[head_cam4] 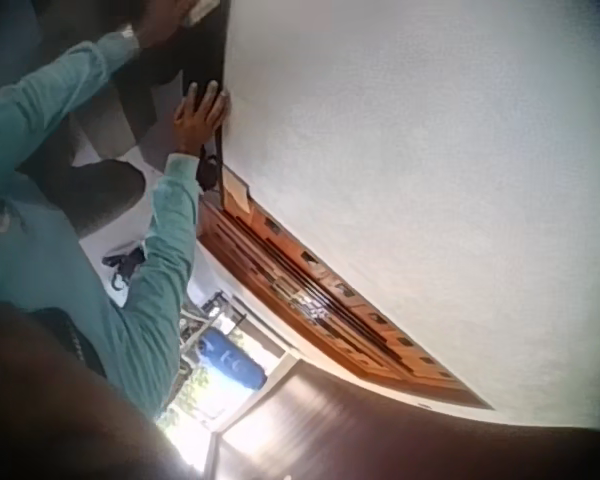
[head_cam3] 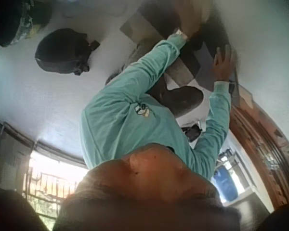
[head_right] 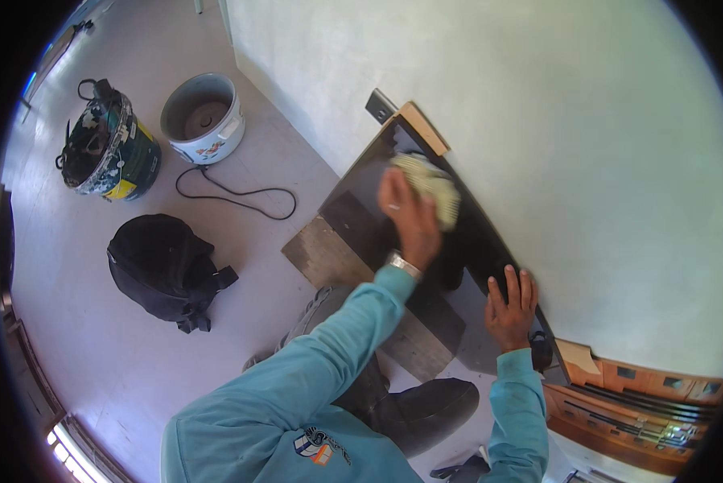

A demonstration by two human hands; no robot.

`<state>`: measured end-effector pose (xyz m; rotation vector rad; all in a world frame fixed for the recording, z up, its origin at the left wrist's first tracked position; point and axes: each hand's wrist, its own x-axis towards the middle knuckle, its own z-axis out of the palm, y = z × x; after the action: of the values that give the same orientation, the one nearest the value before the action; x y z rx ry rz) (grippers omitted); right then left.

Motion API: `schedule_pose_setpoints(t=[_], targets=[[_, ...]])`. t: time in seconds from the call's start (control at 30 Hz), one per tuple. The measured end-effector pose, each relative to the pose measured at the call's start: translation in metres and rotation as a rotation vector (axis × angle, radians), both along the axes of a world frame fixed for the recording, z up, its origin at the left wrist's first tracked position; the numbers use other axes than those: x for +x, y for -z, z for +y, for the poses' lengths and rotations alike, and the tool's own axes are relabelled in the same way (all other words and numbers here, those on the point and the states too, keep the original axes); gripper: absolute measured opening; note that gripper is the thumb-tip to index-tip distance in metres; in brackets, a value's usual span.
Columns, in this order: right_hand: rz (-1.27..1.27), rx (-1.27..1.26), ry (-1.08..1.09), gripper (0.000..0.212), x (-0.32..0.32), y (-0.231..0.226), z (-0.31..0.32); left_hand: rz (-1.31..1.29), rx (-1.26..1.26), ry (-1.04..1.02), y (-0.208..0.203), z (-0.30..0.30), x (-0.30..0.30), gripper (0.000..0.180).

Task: The person is cleaning and wiping a large dark glass or acrylic panel using a cloth and checking its edges.

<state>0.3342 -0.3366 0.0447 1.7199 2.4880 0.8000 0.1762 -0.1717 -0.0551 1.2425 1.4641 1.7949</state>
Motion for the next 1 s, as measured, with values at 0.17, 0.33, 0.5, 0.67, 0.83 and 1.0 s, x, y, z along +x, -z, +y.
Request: schedule_pose_setpoints(t=[0.17,0.33,0.5,0.67,0.83,1.0], targets=[[-0.16,-0.144,-0.044,0.048,0.036,0.017,-0.008,0.326,0.145,0.137,-0.003,-0.016,0.029,0.074],[-0.318,-0.035,-0.096,0.05,0.045,0.016,-0.006,0.005,-0.135,-0.102,0.033,0.056,-0.034,0.064],[-0.314,-0.038,-0.124,0.05,0.045,0.017,-0.004,-0.072,-0.319,-0.196,0.13,0.043,-0.043,0.059],[-0.302,-0.049,-0.12,0.05,0.048,0.018,-0.007,-0.42,-0.63,-0.218,0.202,-0.023,0.001,0.06],[-0.283,-0.06,-0.119,0.052,0.04,0.022,-0.001,-0.549,-0.957,-0.141,0.183,-0.1,0.059,0.062],[-0.296,-0.074,-0.091,0.053,0.053,0.015,-0.008,-0.157,-0.397,-0.065,0.096,0.003,0.009,0.066]])
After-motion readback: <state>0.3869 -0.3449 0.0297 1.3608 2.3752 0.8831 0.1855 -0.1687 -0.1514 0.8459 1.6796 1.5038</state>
